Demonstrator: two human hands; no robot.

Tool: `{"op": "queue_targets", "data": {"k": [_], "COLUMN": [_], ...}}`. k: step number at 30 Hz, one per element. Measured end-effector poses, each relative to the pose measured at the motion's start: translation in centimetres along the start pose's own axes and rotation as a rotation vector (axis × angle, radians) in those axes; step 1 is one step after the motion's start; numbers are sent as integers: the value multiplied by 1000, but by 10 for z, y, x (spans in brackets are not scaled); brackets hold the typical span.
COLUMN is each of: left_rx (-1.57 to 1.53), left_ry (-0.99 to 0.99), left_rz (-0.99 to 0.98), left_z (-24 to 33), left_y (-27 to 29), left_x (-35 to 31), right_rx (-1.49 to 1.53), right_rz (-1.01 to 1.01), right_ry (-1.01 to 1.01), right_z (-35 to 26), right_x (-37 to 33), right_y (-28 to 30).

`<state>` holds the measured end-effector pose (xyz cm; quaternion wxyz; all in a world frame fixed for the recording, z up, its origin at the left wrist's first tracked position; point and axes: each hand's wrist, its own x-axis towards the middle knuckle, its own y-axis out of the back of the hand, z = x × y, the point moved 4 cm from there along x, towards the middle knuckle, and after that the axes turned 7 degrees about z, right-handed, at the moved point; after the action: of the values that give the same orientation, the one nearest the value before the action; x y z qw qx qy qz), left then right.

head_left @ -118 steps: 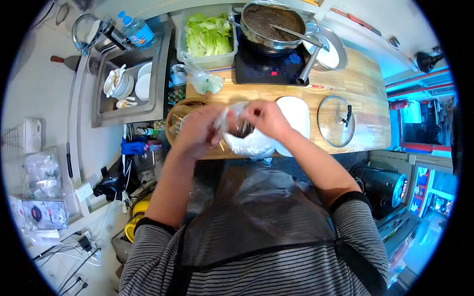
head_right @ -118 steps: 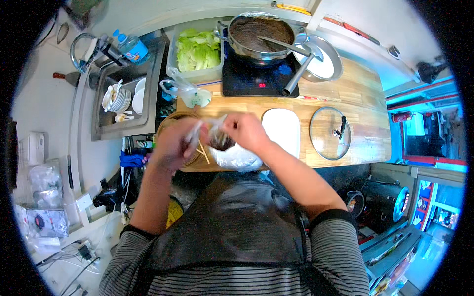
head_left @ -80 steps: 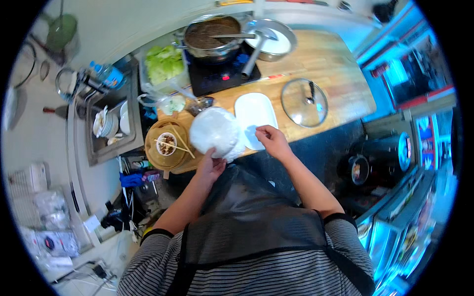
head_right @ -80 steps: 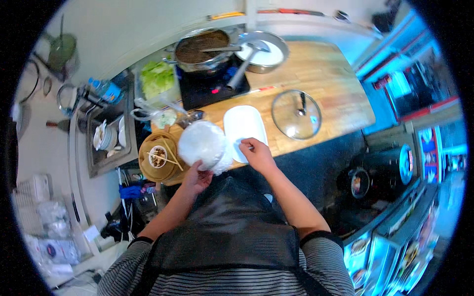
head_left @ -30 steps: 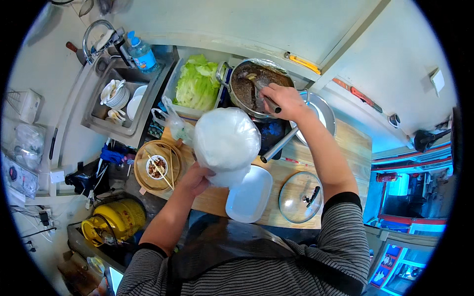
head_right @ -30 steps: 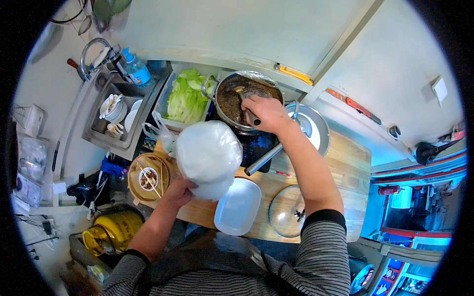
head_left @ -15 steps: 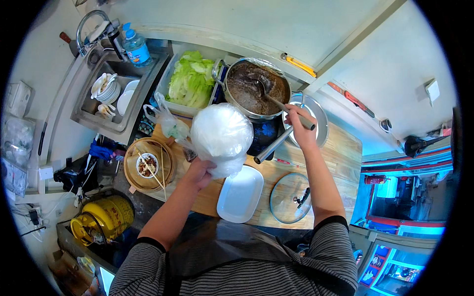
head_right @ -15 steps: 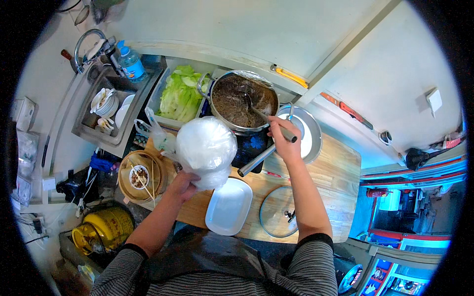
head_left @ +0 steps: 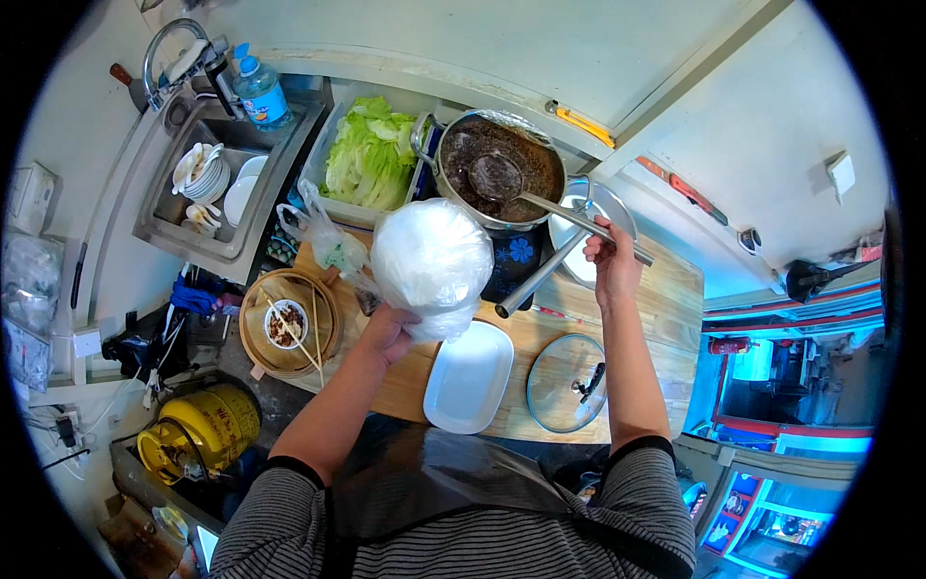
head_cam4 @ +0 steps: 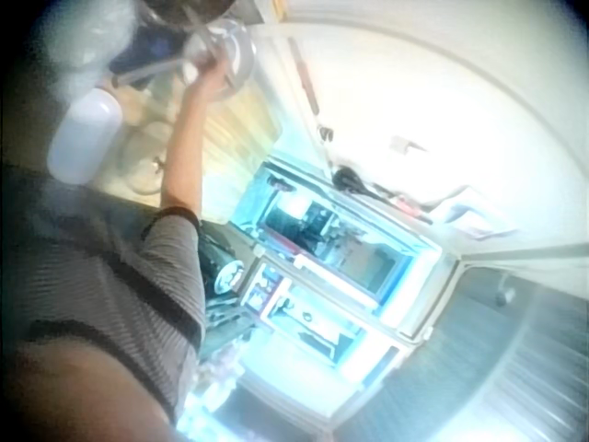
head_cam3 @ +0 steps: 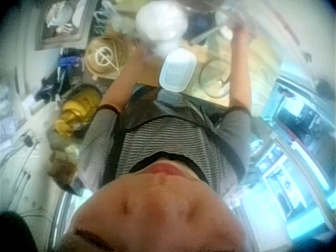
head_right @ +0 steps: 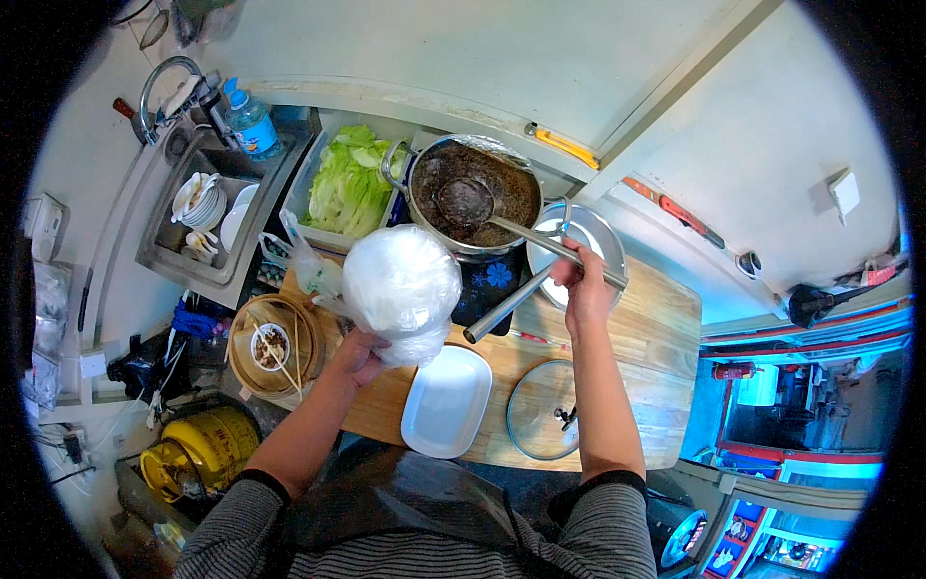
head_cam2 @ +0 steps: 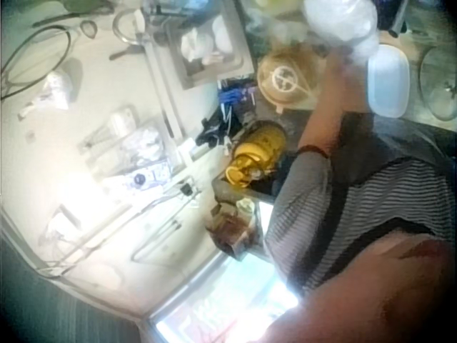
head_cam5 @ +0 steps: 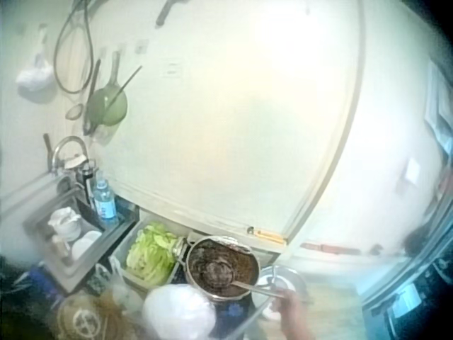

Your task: The person places lettuce leaves onto a steaming tray, retrieves a plastic bag, and then uses a ladle to transfer a dark sauce from a pot into the bag before tying it.

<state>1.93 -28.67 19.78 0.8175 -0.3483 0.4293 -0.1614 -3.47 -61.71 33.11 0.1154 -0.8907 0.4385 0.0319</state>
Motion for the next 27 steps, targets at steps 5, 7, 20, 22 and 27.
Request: {"op": "queue_targets", "data": {"k": [5,7,20,22,27], "left_rx": [-17,35,13,7,-3], "left_ry": [-3,-4,-41,-44,-34], "left_rz": [6,26,-83,-118,-71], "left_z": [1,2,-2,-2,3], "left_y": [-1,3,13,14,4], "left_x": [0,2,21,21,15], "right_rx": [-12,-11,-55,-100,-303], "right_rz": [1,-7,-90,-120,-247], "right_ry": [35,55,-50,-37,124], "right_z": [-10,-16,-25,-14,-11], "right_x": [-9,-14,-81,-92,-119], "right_y": [2,0,-6,-6,-10]}}
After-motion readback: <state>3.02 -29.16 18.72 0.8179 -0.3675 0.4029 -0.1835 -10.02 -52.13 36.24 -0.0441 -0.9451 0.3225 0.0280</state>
